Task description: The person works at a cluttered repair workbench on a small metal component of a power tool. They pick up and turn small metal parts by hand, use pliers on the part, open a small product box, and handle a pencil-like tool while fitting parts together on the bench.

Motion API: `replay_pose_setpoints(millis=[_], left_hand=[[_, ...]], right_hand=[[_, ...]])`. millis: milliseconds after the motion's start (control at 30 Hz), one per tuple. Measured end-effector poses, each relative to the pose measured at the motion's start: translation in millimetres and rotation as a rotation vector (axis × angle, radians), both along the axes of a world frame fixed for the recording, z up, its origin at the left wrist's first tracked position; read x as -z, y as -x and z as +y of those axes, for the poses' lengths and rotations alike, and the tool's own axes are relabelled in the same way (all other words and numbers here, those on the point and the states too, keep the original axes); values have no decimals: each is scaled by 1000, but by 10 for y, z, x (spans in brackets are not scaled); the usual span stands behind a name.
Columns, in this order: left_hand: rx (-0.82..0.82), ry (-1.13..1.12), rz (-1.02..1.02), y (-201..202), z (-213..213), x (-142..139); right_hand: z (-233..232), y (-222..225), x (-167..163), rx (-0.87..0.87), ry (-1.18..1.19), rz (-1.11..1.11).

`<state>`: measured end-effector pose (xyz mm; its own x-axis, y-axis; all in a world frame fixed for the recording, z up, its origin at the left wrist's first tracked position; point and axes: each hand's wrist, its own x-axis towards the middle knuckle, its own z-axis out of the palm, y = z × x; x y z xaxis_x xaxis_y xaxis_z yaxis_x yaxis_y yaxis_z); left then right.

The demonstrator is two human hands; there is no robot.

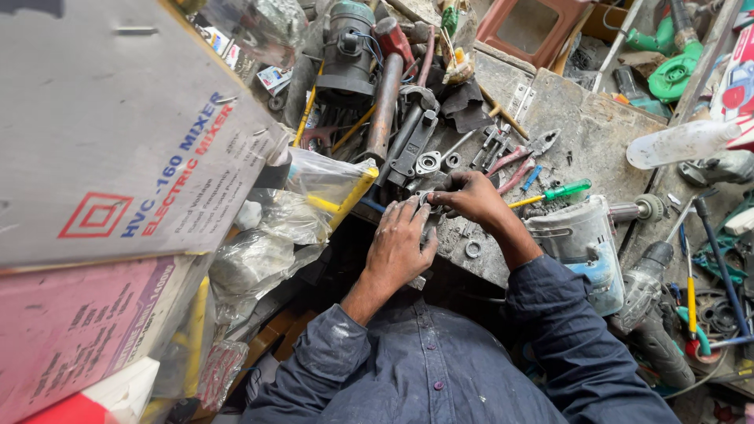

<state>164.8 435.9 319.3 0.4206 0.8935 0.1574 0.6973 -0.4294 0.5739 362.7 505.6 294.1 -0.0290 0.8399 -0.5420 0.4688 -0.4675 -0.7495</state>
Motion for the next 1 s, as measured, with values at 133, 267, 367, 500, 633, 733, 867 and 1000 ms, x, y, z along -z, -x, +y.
replay_pose_setpoints(millis=[133,267,367,500,633,733,867,1000], left_hand=[[8,9,-3,0,4,-15],[-4,16,-8,-3,7,-37],[-4,-35,-4,-6,10,-52],[-6,-48,50,-15,8,-57],[-8,-40,115,-29,2,-58],[-3,-53,146,-37,20,-54],[4,-79,184,-45,48,-46],[-10,-40,209,-50,43,-46]], right_hand=[[7,4,5,14,24,82],[-59,22,70,37,-44,25],[-118,44,161,103,-80,125],[-138,56,305,136,-97,147],[-139,55,434,114,-181,23],[-138,65,501,75,-272,-76],[-148,145,502,80,-298,-65],[-282,307,349,144,-450,-234]])
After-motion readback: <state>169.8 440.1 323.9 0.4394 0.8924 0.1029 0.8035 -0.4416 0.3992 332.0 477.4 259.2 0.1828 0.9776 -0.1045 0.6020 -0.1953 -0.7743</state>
